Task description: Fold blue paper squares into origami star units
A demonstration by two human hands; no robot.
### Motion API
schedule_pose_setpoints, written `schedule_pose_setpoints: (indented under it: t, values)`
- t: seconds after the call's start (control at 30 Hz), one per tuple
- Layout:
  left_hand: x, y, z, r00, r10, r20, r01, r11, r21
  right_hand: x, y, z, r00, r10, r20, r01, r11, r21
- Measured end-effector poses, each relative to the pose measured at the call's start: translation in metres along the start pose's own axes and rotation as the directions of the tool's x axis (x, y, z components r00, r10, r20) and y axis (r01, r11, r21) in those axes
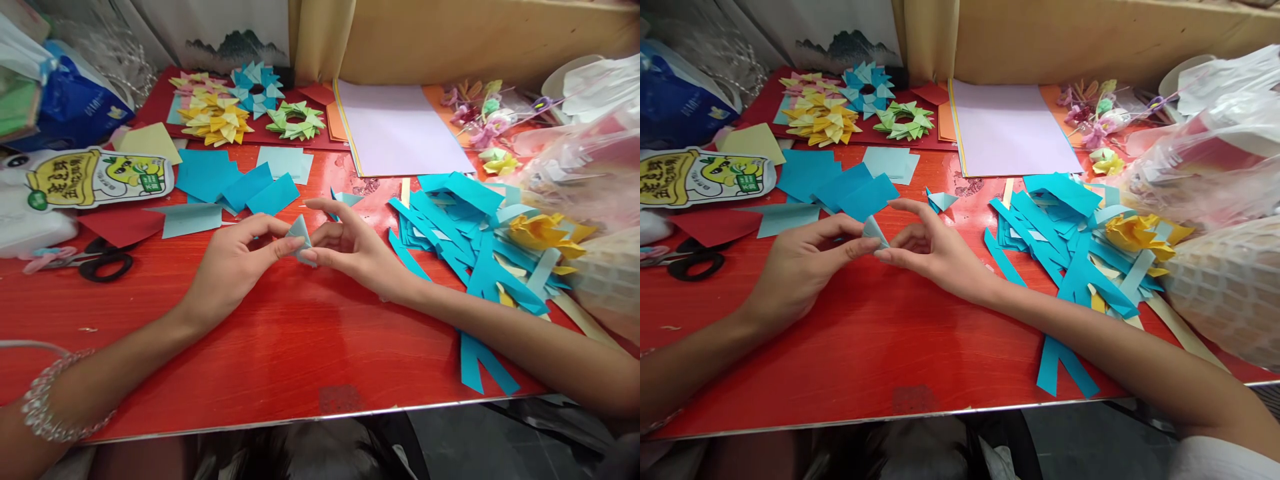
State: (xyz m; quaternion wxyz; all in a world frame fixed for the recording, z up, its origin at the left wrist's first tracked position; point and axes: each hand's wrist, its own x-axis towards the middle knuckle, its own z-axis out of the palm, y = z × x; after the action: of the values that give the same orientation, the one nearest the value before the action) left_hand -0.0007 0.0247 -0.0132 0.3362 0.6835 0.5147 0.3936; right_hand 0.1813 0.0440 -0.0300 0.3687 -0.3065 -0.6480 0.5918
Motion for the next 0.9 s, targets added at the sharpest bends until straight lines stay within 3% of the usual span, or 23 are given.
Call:
schedule_pose_setpoints:
  t: [0.1, 0.13, 0.17, 0.23, 0.3, 0.33, 0.37, 0.57, 0.9]
  values:
    - [-0.0022, -0.0009, -0.0006, 0.981, 0.114, -0.159, -0.113, 0.993, 0.014, 0.0007, 0.0015, -0.0003, 0.969, -0.022, -0.246, 0.021, 1.0, -0.006]
    - [-0.0028, -0.001, -0.001, 0.966, 0.18, -0.188, -0.175, 0.984, 0.042, 0.0004, 0.0012, -0.0006, 0.965, -0.003, -0.263, 0.004, 1.0, 0.004]
    - [-0.0033, -0.0013, -0.0014, 0.943, 0.266, -0.201, -0.253, 0.963, 0.09, -0.0001, 0.0005, -0.0009, 0.973, 0.033, -0.228, -0.029, 0.999, 0.022]
    - [-0.0037, -0.0025, -0.0025, 0.876, 0.453, -0.164, -0.416, 0.883, 0.216, -0.0012, -0.0017, -0.0013, 0.993, 0.111, -0.047, -0.109, 0.992, 0.059]
    - [-0.0035, -0.0046, -0.0039, 0.831, 0.551, -0.072, -0.507, 0.806, 0.306, -0.0018, -0.0035, -0.0013, 0.989, 0.132, 0.064, -0.138, 0.985, 0.106]
    - [-0.0034, -0.0056, -0.0046, 0.821, 0.57, -0.033, -0.53, 0.783, 0.326, -0.0018, -0.0038, -0.0014, 0.99, 0.124, 0.067, -0.133, 0.981, 0.138]
    - [-0.0032, -0.0064, -0.0054, 0.822, 0.57, -0.002, -0.535, 0.773, 0.341, -0.0015, -0.0036, -0.0016, 0.992, 0.116, 0.049, -0.123, 0.978, 0.17]
    - [-0.0023, -0.004, -0.0065, 0.919, 0.381, 0.099, -0.39, 0.846, 0.364, 0.001, 0.0021, -0.0032, 0.996, 0.083, -0.022, -0.075, 0.967, 0.244]
    - [-0.0016, -0.0033, -0.0023, 0.966, 0.251, 0.066, -0.26, 0.929, 0.265, -0.002, 0.0015, -0.0009, 0.998, 0.021, 0.061, -0.03, 0.988, 0.149]
